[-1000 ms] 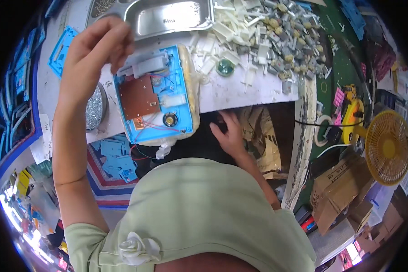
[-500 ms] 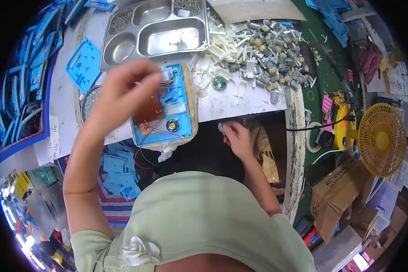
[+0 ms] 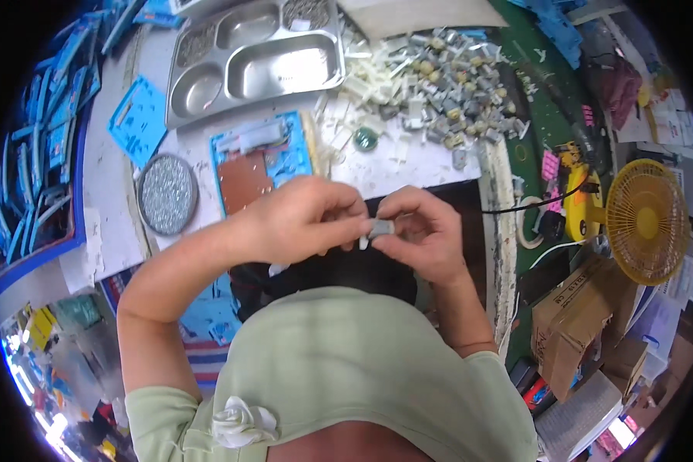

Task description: The person is assembling an electronic component, which involves soldering wires to a small speaker and circuit board inside a blue plastic casing, and then using an electric screwdriver to secure the housing.

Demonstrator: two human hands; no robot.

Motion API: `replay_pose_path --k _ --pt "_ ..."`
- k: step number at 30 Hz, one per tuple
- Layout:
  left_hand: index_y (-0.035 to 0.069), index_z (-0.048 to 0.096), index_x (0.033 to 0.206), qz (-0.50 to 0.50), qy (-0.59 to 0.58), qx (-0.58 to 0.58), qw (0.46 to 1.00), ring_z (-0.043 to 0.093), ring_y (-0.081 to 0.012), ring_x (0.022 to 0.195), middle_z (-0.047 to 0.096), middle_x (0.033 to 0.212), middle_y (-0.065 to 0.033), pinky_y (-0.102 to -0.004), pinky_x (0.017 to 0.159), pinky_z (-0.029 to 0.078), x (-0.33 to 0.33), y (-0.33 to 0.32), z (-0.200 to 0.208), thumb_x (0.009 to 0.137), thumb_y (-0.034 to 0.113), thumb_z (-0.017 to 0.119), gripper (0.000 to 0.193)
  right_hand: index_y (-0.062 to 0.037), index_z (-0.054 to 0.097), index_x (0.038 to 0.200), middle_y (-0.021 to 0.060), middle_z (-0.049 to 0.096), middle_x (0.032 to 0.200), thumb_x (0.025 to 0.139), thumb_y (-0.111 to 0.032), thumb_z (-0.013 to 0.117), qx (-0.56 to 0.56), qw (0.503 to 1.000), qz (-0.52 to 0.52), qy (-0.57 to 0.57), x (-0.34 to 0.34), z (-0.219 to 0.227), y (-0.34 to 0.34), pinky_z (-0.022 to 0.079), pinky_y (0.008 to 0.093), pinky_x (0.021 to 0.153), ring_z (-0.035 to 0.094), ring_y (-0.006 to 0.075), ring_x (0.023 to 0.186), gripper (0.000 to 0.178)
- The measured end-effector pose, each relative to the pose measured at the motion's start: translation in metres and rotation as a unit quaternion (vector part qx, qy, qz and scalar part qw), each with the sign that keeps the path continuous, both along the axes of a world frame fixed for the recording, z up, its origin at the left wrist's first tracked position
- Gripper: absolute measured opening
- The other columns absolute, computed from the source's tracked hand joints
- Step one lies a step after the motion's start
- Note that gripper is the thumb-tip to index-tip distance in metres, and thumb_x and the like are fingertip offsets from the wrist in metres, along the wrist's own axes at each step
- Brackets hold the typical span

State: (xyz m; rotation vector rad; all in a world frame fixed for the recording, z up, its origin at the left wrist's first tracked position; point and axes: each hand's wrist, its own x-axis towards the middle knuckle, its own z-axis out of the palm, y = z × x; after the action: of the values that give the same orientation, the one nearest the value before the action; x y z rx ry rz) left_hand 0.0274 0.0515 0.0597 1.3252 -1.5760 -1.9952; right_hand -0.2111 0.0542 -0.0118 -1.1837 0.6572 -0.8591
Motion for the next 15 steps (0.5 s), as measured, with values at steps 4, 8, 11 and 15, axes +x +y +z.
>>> replay_pose_path --k 4,8,11,15 --pt "0.0 0.062 0.092 0.049 0.04 -0.099 0.993 0.058 -0.005 0.064 0.068 0.077 -0.0025 -0.0225 0.056 0.044 0.011 0.005 -0.017 0.1 0.015 0.065 0.017 0.0007 0.06 0.124 0.0041 0.064 0.102 0.084 0.004 0.078 0.073 0.997 -0.015 -0.006 0.017 0.0 -0.004 0.053 0.0208 0.071 0.059 0.0072 0.087 0.044" --pt "0.001 0.059 0.089 0.099 0.006 -0.132 0.986 0.057 -0.0057 0.065 0.066 0.075 -0.0029 -0.023 0.058 0.045 0.003 0.002 -0.015 0.1 0.012 0.065 0.017 -0.0011 0.048 0.138 0.006 0.064 0.1 0.092 0.005 0.07 0.165 0.984 0.023 -0.066 0.03 0.005 -0.002 0.054 0.0253 0.073 0.063 0.0098 0.087 0.051" --pt "0.0 0.059 0.086 0.124 0.013 -0.133 0.983 0.06 -0.0094 0.066 0.066 0.074 -0.0043 -0.0274 0.059 0.048 -0.006 -0.003 -0.009 0.099 0.013 0.065 0.019 -0.0015 0.047 0.136 0.008 0.064 0.103 0.095 0.005 0.064 0.119 0.988 -0.01 -0.102 0.035 -0.006 -0.003 0.054 0.0265 0.074 0.064 0.0118 0.085 0.044" --pt "-0.001 0.06 0.087 0.018 -0.093 -0.309 0.946 0.064 -0.019 0.068 0.065 0.075 -0.0108 -0.0339 0.061 0.049 0.008 -0.046 -0.008 0.093 0.018 0.07 0.022 -0.0013 0.048 0.135 0.0085 0.063 0.103 0.096 0.004 0.063 0.126 0.988 -0.068 -0.053 0.022 -0.003 -0.008 0.055 0.0253 0.072 0.064 0.0112 0.081 0.042"
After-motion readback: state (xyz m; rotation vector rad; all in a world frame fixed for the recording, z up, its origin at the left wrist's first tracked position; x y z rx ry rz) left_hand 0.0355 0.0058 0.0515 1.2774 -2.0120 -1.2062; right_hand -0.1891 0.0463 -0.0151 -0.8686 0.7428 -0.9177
